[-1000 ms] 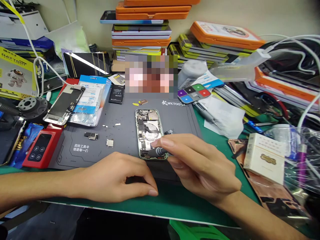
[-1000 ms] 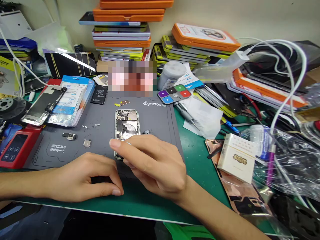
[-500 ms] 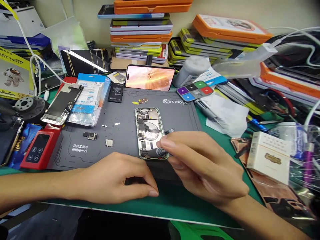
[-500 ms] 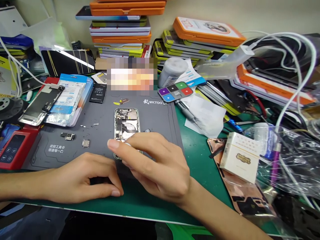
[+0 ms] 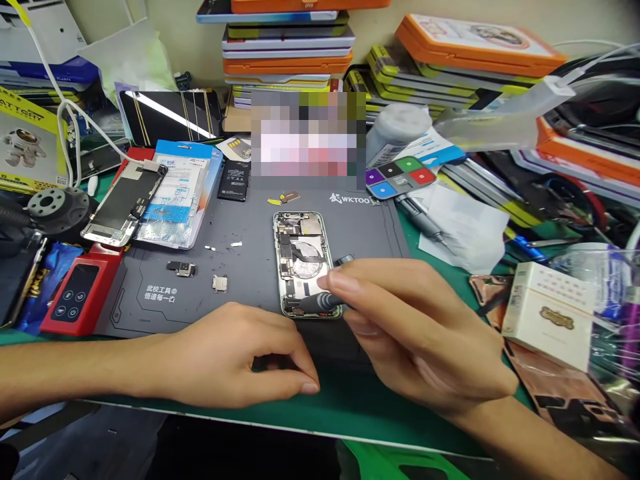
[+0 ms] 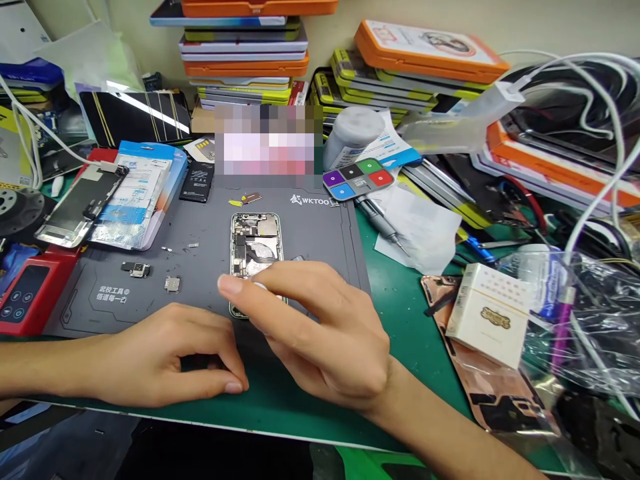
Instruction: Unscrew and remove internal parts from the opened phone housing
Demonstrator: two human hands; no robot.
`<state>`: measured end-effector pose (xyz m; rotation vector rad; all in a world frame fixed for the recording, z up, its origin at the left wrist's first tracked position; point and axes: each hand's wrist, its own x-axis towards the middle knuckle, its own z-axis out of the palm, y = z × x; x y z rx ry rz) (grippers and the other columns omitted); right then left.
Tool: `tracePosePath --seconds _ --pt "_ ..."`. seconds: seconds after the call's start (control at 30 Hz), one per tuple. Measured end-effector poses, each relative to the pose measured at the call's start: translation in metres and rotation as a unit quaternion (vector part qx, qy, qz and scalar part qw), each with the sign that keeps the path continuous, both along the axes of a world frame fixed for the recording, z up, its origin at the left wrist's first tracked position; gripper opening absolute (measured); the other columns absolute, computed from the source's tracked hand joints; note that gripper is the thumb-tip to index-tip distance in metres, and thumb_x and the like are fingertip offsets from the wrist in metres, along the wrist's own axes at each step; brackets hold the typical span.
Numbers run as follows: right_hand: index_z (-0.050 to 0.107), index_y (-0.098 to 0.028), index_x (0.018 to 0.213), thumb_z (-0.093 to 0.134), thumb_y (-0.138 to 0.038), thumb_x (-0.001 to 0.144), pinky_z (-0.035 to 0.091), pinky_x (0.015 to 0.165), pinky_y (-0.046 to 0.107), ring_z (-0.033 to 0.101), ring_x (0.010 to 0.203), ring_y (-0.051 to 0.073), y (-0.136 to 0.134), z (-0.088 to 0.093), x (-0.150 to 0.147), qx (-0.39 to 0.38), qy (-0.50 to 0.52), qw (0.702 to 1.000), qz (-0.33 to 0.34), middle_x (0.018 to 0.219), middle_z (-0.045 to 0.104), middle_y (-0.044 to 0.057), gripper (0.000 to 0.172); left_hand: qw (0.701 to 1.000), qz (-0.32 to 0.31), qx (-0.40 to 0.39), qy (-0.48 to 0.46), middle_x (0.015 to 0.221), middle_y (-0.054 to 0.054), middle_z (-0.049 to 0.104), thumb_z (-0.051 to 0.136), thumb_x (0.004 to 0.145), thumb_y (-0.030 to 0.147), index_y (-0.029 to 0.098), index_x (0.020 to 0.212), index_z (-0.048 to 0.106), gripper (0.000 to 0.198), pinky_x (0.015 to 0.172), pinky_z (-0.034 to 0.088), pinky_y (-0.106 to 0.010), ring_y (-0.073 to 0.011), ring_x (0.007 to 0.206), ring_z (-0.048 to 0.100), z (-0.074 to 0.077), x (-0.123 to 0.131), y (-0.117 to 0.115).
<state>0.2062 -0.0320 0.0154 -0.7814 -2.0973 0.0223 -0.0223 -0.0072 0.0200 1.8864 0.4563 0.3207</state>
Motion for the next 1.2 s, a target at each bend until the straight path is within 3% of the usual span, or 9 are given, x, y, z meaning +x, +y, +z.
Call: tracePosePath --seconds 0.5,0.7,1.03,1.2 --pt "0.056 -0.019 0.148 0.050 0.004 0.091 0.061 0.085 0.036 0.071 0.102 0.022 -0.0016 -0.0017 0.0010 -0.014 0.007 1.000 -0.011 0.108 0.073 0.010 0.062 0.999 -0.001 0.033 -0.011 0.090 0.000 0.076 0.071 0.096 0.019 0.017 0.095 0.075 0.005 0.077 0.053 -0.021 -0.0125 0.082 0.071 -0.0021 -0.0011 -0.0019" --pt "0.060 -0.016 0.143 0.056 0.007 0.088 0.061 0.086 0.035 0.071 0.102 0.021 -0.0017 -0.0011 0.0003 -0.002 0.006 1.000 -0.021 0.107 0.072 0.010 0.060 1.000 -0.002 0.024 -0.009 0.090 -0.001 0.076 0.070 0.096 0.019 0.016 0.095 0.075 0.006 0.076 0.053 -0.020 -0.0125 0.082 0.071 -0.0027 -0.0018 -0.0018" --pt "0.062 -0.021 0.139 0.058 0.004 0.091 0.061 0.080 0.031 0.071 0.093 0.018 -0.0012 0.0035 -0.0011 -0.021 0.002 1.000 -0.023 0.098 0.073 0.006 0.054 1.000 -0.004 0.015 -0.006 0.091 -0.001 0.076 0.070 0.097 0.021 0.016 0.095 0.076 0.008 0.077 0.052 -0.021 -0.0134 0.084 0.071 -0.0021 -0.0017 -0.0017" --pt "0.062 -0.018 0.138 0.058 0.005 0.091 0.062 0.084 0.033 0.072 0.100 0.019 -0.0015 0.0030 -0.0014 -0.035 0.018 0.999 -0.005 0.104 0.074 0.009 0.053 1.000 -0.002 0.019 -0.009 0.090 -0.001 0.076 0.070 0.097 0.021 0.017 0.094 0.075 0.007 0.077 0.053 -0.022 -0.0136 0.084 0.071 -0.0014 -0.0015 -0.0013"
